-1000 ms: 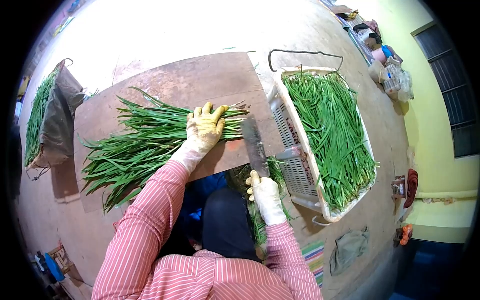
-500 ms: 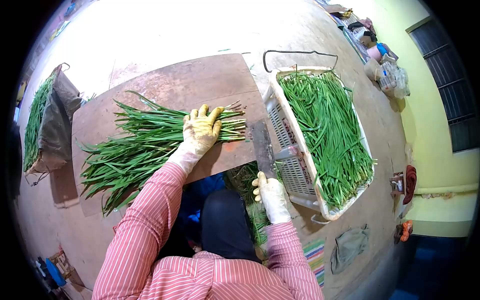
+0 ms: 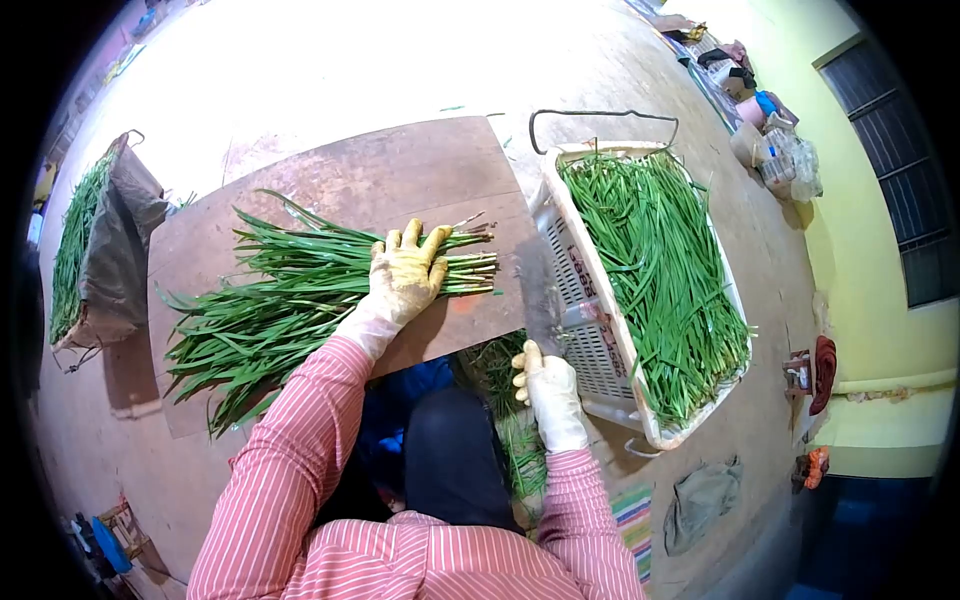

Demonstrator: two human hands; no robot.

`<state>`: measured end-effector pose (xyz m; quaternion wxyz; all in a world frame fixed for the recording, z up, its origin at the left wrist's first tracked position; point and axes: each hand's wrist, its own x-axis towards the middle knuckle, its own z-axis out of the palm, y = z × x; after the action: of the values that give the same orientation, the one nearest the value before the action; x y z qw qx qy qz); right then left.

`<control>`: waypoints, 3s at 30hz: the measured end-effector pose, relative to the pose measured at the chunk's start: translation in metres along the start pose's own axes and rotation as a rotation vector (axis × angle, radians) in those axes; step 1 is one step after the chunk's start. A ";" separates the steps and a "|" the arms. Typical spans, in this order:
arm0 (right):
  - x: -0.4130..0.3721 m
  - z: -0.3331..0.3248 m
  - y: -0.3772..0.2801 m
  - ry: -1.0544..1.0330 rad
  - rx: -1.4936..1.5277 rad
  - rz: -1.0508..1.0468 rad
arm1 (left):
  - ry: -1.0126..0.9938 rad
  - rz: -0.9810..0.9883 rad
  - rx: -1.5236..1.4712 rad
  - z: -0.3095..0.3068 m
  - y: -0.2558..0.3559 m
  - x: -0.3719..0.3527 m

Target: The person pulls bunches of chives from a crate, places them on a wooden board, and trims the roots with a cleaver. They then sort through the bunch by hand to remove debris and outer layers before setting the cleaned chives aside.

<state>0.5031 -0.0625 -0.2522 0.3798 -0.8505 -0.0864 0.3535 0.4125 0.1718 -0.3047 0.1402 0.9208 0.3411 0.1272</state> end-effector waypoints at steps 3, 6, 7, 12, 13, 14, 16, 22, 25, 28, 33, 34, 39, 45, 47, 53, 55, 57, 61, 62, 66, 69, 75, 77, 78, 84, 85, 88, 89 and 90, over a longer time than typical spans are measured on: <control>0.004 0.015 -0.024 -0.097 -0.058 -0.071 | -0.011 0.005 0.008 0.000 0.002 -0.002; 0.021 0.027 -0.035 -0.144 -0.190 -0.081 | -0.013 0.007 0.025 -0.004 0.000 -0.001; 0.028 0.028 -0.034 -0.131 -0.171 -0.071 | -0.037 0.007 0.019 -0.004 0.001 -0.002; 0.040 0.007 -0.031 -0.006 -0.133 0.015 | -0.021 0.030 0.035 -0.002 -0.001 -0.003; 0.037 0.006 -0.032 -0.011 -0.151 0.020 | -0.031 0.028 0.037 -0.001 -0.001 -0.003; 0.030 0.009 -0.037 -0.011 -0.155 0.022 | -0.033 0.026 0.034 -0.001 -0.001 -0.003; 0.018 0.017 -0.047 -0.117 -0.134 -0.120 | -0.046 0.014 0.001 -0.001 0.000 -0.003; 0.033 0.011 -0.044 -0.065 -0.159 0.033 | 0.049 0.074 0.048 0.003 -0.003 -0.008; 0.031 0.003 -0.037 -0.009 -0.198 0.014 | 0.019 0.071 0.025 0.000 -0.002 -0.007; 0.014 0.012 -0.049 -0.101 -0.184 -0.094 | 0.003 0.057 -0.008 -0.004 -0.001 -0.008; 0.039 0.010 -0.038 -0.043 -0.161 0.020 | 0.068 0.106 -0.018 -0.002 -0.004 -0.011; 0.041 0.002 -0.036 -0.044 -0.154 0.050 | 0.065 0.108 -0.014 -0.001 -0.006 -0.011; 0.016 -0.014 -0.021 0.011 -0.047 -0.009 | 0.038 0.038 -0.143 -0.014 -0.003 -0.001; 0.004 -0.011 -0.006 -0.064 0.079 0.047 | 0.268 0.211 -0.002 -0.002 -0.006 0.005; 0.006 -0.011 0.005 -0.106 0.138 0.045 | 0.275 0.209 0.021 0.000 -0.002 0.000; -0.005 -0.012 0.004 -0.141 0.214 0.051 | 0.204 0.158 0.055 -0.008 0.006 -0.005; -0.007 -0.013 0.008 -0.142 0.199 0.055 | 0.210 0.215 0.094 -0.008 0.008 -0.005; -0.015 -0.015 0.003 -0.138 0.178 0.058 | 0.170 0.216 0.079 -0.006 0.008 -0.004; -0.019 -0.015 0.010 -0.158 0.175 0.046 | 0.086 0.261 0.072 -0.007 0.006 -0.007; -0.019 -0.015 0.013 -0.158 0.178 0.049 | 0.039 0.257 0.053 -0.013 0.009 -0.008; -0.022 -0.016 0.018 -0.171 0.202 0.044 | 0.081 0.220 0.090 -0.016 0.004 -0.003; -0.021 -0.014 0.021 -0.168 0.209 0.050 | -0.026 0.111 0.035 -0.019 0.000 0.012; -0.020 -0.012 0.023 -0.170 0.218 0.036 | -0.006 0.032 -0.013 -0.007 -0.013 0.038; -0.019 -0.012 0.022 -0.172 0.212 0.039 | 0.133 0.022 -0.122 -0.005 -0.012 0.039; -0.018 -0.011 0.022 -0.169 0.209 0.045 | 0.132 0.019 -0.122 -0.003 -0.012 0.037; -0.015 -0.007 0.009 -0.155 0.187 0.082 | 0.203 0.136 -0.083 0.003 -0.017 0.031; -0.014 -0.007 0.011 -0.154 0.182 0.075 | 0.171 0.138 -0.022 0.001 -0.017 0.031; -0.015 -0.006 0.010 -0.154 0.187 0.066 | 0.046 0.200 0.178 -0.001 -0.015 0.032; -0.016 -0.007 0.010 -0.163 0.191 0.070 | 0.049 0.201 0.179 -0.004 -0.015 0.033; -0.017 -0.007 0.010 -0.172 0.195 0.073 | -0.002 0.228 0.149 -0.007 -0.015 0.033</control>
<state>0.4942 -0.0807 -0.2469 0.4387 -0.7786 -0.0530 0.4456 0.4261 0.2055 -0.2989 0.0562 0.9615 0.2427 0.1158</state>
